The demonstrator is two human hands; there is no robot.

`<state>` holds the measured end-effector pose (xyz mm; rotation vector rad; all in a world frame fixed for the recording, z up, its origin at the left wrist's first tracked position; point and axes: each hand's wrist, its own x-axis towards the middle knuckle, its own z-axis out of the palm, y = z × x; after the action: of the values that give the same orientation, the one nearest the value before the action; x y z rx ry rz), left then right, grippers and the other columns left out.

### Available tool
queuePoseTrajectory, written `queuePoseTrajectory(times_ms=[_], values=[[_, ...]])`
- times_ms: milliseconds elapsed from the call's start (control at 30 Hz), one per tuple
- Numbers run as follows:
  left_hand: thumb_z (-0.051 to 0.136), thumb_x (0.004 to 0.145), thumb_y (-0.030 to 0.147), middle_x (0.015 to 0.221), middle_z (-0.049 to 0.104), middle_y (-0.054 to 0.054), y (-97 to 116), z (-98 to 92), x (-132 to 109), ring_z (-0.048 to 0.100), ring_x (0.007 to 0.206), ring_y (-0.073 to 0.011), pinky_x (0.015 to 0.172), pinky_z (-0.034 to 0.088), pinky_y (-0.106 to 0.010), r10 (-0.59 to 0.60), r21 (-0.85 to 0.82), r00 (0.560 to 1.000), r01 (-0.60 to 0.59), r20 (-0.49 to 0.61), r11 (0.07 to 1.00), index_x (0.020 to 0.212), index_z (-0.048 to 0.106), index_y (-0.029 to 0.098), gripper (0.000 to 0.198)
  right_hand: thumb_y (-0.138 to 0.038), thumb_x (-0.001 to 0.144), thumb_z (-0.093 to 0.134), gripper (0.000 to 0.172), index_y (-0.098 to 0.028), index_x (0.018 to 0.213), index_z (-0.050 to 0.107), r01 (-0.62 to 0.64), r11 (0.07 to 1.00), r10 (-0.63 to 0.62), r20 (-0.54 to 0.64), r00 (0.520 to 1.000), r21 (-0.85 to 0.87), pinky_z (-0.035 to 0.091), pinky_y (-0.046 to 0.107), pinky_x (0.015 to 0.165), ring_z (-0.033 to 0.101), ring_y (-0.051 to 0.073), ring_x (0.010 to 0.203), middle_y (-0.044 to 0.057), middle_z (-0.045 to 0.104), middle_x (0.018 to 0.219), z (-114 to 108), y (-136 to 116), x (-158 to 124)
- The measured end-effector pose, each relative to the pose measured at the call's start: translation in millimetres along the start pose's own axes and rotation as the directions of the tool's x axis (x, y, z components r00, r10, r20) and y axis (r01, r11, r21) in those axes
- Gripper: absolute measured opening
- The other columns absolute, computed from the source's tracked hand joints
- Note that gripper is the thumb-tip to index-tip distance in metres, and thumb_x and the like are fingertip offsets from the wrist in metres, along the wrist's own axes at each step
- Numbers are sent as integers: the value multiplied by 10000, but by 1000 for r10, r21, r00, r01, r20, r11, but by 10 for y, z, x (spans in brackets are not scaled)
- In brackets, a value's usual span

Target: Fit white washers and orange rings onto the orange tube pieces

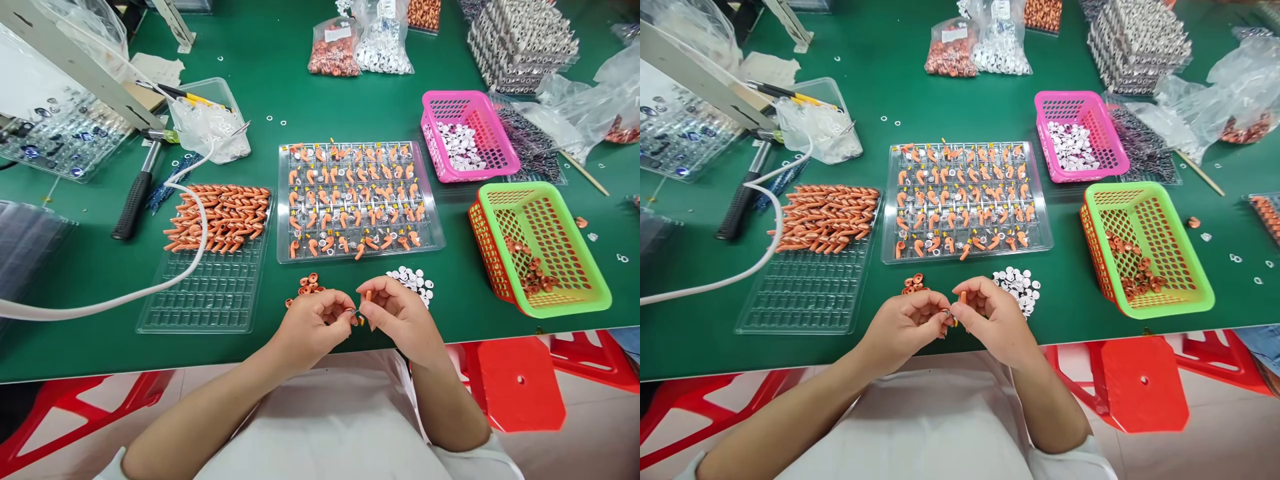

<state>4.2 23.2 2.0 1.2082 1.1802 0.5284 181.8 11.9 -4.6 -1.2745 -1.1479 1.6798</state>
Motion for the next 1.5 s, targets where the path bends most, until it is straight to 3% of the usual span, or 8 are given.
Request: queuePoseTrajectory(times_ms=[400,600,700,900,1100,1267,1500], values=[[536,753,127,644,619,8,17,-27,-37,560,579,-101,545,453,-193,45,62,999,-44,-18,997,740,624,151,93,-261,862,639,139,-226,992,604,0,999,2,30,1000,-51,469,229,595,560,108,686,-11,578,818,32,-70,-12],[606,746,175,688,658,-15,30,-71,2,613,614,-124,596,525,-227,-54,-99,998,50,-36,994,788,660,138,78,-263,890,601,174,-233,1061,581,-37,999,36,32,999,34,486,235,587,548,100,657,-9,559,834,51,-54,5],[641,758,221,739,686,-32,76,-96,22,641,649,-131,642,563,-245,-113,-195,994,109,-9,975,848,675,125,136,-288,899,590,186,-237,1077,595,9,996,-10,4,1000,87,490,227,560,539,99,638,-11,544,807,57,-12,19],[633,786,235,749,663,-9,138,-94,22,620,608,-99,584,558,-207,-99,-249,995,95,-1,964,857,662,133,127,-336,889,612,177,-238,1034,634,66,995,-63,-52,997,72,506,231,556,559,96,605,-16,556,769,88,82,-22],[599,787,204,642,602,14,101,-62,17,589,572,-97,560,540,-209,-62,-216,997,54,-33,975,801,637,132,83,-351,887,622,204,-230,1051,624,66,991,-63,-25,998,120,510,240,566,574,111,632,-6,578,764,118,108,-69],[592,779,207,676,606,3,85,-69,4,552,543,-84,516,519,-197,-42,-159,998,33,-53,987,806,641,128,97,-296,848,687,214,-251,1052,636,39,987,-46,37,998,157,517,219,593,592,102,665,4,633,833,85,134,-102],[588,782,232,693,628,-10,130,-79,-17,568,535,-85,522,530,-201,-55,-139,997,46,-59,989,814,661,118,139,-295,867,655,109,-238,958,670,106,994,-106,-22,994,-6,533,270,652,598,133,712,20,627,869,47,160,-118]])
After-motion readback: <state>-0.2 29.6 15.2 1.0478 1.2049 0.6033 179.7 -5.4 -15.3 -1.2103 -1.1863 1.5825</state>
